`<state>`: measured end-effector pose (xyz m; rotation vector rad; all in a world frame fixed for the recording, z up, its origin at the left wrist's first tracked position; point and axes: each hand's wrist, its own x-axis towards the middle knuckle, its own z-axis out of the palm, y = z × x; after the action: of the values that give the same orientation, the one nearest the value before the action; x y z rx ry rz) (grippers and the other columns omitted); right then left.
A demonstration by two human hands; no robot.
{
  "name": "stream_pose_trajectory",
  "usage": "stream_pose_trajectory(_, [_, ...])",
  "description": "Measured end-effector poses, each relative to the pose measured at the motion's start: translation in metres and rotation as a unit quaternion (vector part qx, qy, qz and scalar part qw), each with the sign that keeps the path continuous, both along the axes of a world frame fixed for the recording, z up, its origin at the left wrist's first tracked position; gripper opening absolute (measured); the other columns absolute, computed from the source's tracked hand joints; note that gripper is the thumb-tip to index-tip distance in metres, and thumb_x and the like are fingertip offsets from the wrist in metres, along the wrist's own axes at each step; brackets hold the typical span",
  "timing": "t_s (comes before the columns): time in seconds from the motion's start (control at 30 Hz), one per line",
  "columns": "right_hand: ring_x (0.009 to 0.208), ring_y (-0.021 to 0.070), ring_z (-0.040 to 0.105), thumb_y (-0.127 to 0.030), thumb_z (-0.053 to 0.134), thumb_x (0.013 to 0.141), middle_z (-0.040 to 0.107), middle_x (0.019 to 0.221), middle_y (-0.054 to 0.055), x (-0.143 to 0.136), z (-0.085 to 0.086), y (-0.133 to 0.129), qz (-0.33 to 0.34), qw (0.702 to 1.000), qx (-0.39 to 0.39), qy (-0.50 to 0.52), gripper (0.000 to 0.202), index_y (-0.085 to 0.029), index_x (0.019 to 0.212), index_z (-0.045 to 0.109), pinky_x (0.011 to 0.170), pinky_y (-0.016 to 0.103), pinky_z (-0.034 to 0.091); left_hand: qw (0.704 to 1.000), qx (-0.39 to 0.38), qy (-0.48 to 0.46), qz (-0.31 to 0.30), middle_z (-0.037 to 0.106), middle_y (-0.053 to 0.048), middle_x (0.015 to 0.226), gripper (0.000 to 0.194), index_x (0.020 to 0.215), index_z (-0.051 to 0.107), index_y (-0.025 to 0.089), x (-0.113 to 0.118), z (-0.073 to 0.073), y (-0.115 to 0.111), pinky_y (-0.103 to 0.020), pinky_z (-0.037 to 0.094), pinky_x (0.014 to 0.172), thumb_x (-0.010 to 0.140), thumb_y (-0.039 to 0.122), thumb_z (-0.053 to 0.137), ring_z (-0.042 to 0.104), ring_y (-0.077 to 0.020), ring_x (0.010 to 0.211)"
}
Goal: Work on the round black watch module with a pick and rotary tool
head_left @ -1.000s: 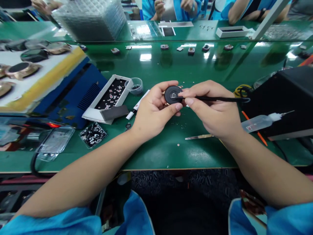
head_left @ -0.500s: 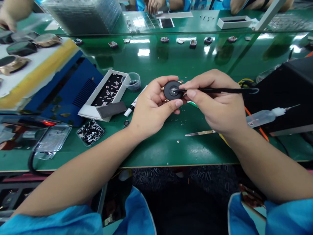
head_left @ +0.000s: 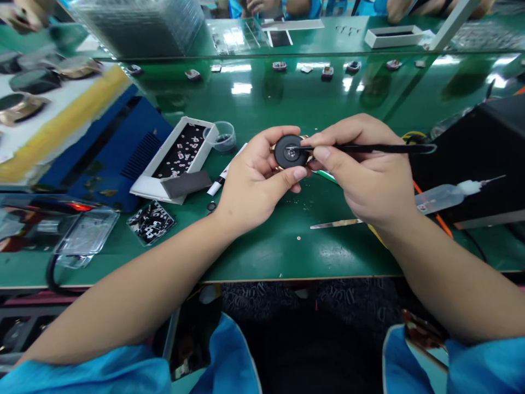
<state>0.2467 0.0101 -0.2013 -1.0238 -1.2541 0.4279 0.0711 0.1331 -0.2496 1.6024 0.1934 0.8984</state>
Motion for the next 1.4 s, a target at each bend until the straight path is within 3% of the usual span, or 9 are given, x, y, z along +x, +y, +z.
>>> stream_pose_trajectory(0.3, [0.093,0.0212,0.086,-0.031,0.095,0.101,0.089,0.103,0.002,0.002,-0.002,0.001,-0.002,1.000,0.001,-0.002,0.003,-0.030,0.099,0.093,0.085,0.038,0.075,0.999,0.038,-0.022,-0.008,0.084,-0.007,0.143,0.073,0.155,0.070,0.031,0.002,-0.009,0.005,-0.028,0.075,0.072,0.096,0.056,0.104,0.089,-0.0206,0.103])
stream_pose_trajectory(0.47, [0.092,0.0211,0.086,-0.026,0.094,0.099,0.089,0.102,0.002,0.002,-0.001,0.001,0.006,1.000,0.004,0.002,0.005,-0.029,0.097,0.092,0.086,0.038,0.076,0.999,0.042,-0.006,0.016,0.084,-0.009,0.143,0.077,0.156,0.070,0.030,0.001,-0.006,0.003,-0.031,0.077,0.076,0.095,0.063,0.103,0.089,-0.0221,0.104])
stream_pose_trajectory(0.73, [0.092,0.0209,0.086,-0.026,0.094,0.099,0.089,0.101,0.001,0.004,-0.002,0.002,0.011,1.000,0.007,-0.007,0.005,-0.030,0.097,0.093,0.085,0.037,0.075,0.998,0.051,-0.012,0.019,0.084,-0.007,0.139,0.072,0.152,0.072,0.029,0.002,-0.003,0.002,-0.025,0.073,0.066,0.094,0.059,0.104,0.088,-0.0193,0.098])
stream_pose_trajectory(0.93, [0.093,0.0213,0.086,-0.034,0.096,0.102,0.089,0.101,0.002,0.002,-0.001,0.002,0.011,1.000,0.013,-0.014,0.006,-0.030,0.098,0.093,0.085,0.038,0.076,0.999,0.046,-0.010,0.027,0.084,-0.008,0.138,0.071,0.150,0.071,0.029,0.002,0.000,0.000,-0.026,0.073,0.066,0.096,0.062,0.102,0.089,-0.0197,0.098])
stream_pose_trajectory(1.4, [0.103,0.0218,0.089,-0.024,0.087,0.105,0.092,0.108,0.001,-0.005,-0.003,-0.002,-0.038,0.998,0.015,-0.049,0.008,-0.029,0.102,0.093,0.096,0.040,0.076,0.999,0.012,0.001,0.043,0.082,-0.004,0.123,0.077,0.140,0.063,0.027,0.002,0.002,-0.005,-0.025,0.070,0.064,0.089,0.063,0.108,0.083,-0.0140,0.085])
